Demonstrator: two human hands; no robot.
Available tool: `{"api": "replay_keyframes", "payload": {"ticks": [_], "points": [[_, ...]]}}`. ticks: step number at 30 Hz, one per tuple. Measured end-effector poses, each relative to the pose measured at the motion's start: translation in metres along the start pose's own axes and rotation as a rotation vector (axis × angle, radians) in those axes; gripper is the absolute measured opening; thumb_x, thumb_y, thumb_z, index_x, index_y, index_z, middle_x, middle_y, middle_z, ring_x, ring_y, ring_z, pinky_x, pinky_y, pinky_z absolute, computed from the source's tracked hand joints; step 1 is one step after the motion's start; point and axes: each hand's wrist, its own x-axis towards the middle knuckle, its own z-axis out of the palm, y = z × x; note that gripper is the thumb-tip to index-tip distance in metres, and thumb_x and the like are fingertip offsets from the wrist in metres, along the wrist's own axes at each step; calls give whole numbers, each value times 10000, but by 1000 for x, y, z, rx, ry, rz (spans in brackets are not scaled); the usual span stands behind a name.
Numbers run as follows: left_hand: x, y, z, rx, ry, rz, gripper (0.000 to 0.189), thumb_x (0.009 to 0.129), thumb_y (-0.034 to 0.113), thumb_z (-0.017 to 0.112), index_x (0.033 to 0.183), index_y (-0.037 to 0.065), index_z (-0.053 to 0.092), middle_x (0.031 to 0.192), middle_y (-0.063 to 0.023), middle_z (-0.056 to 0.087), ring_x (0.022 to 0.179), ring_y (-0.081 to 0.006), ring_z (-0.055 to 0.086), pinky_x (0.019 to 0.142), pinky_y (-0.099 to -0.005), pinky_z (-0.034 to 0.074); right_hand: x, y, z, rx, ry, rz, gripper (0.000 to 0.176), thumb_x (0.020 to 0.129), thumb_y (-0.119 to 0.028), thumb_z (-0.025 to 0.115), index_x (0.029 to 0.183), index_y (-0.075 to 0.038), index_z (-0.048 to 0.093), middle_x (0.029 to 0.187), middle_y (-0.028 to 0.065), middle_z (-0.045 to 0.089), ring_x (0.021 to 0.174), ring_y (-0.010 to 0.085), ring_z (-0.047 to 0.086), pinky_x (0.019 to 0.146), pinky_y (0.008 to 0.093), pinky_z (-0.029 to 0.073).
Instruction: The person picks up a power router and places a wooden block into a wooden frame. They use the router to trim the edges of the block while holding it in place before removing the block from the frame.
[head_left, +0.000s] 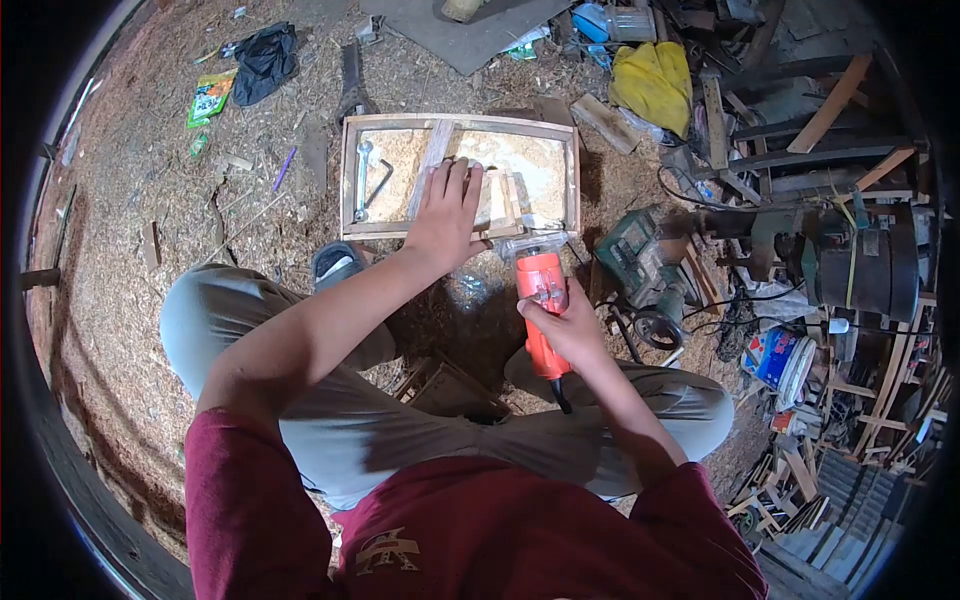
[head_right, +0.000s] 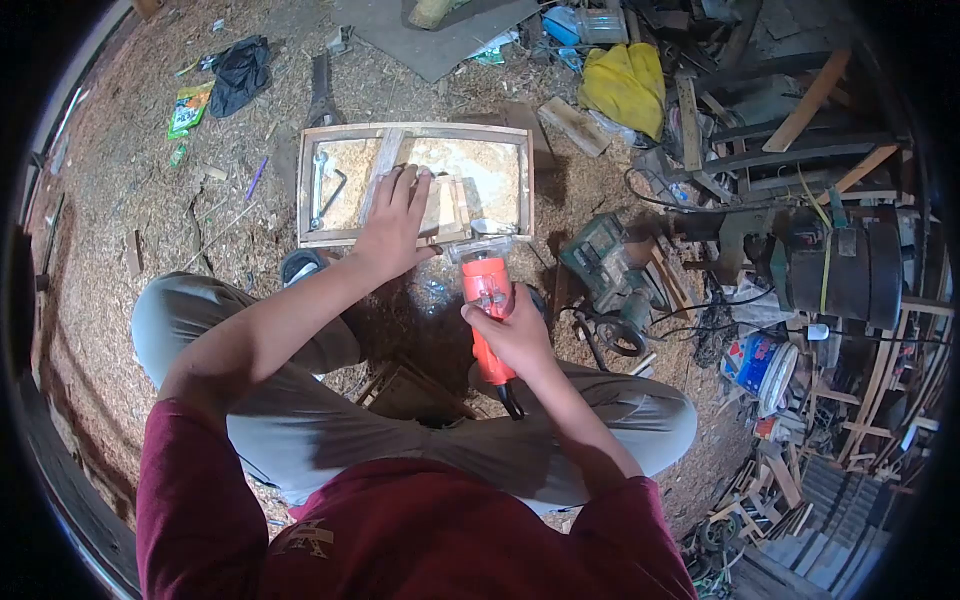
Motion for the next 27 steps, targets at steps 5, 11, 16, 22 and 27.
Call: {"api": "replay_keyframes", "payload": {"ticks": [5,11,16,22,27], "points": [[2,-3,-14,49,5,41,1207,739,390,957,1655,-19,287,1581,-268,376,1526,-462,337,1320,-589,221,0,-5,-13,279,34,18,491,906,-290,891,1190,-5,608,1039,74,722,918,145,698,842,330,564],[13,-21,-20,-80,-45,179,1026,652,334,986,1524,86,507,1430,-188,547,1381,-430,495,1222,-534,390,4,-4,-36,379,122,-8,467,951,-186,838,1289,-21,561,1068,52,693,899,110,683,790,316,579],[25,-25,-50,-319,-235,220,921,671,250,941,1480,89,531,1412,-200,607,1338,-432,566,1176,-500,450,-4,-13,-50,494,142,-42,482,922,-224,867,1242,-13,573,1061,54,701,906,118,671,821,306,558],[36,-9,-77,-675,-325,270,858,695,125,897,1464,90,519,1440,-147,610,1373,-297,571,1180,-402,437,-25,-33,-74,606,135,-42,497,939,-229,848,1284,-14,563,1055,55,690,889,119,675,774,331,583],[40,12,-117,-763,-232,398,847,690,59,874,1451,96,504,1458,-119,587,1388,-239,535,1181,-369,418,-51,-63,-97,632,202,-55,504,953,-233,833,1316,-22,553,1028,51,674,827,136,690,700,343,603]]}}
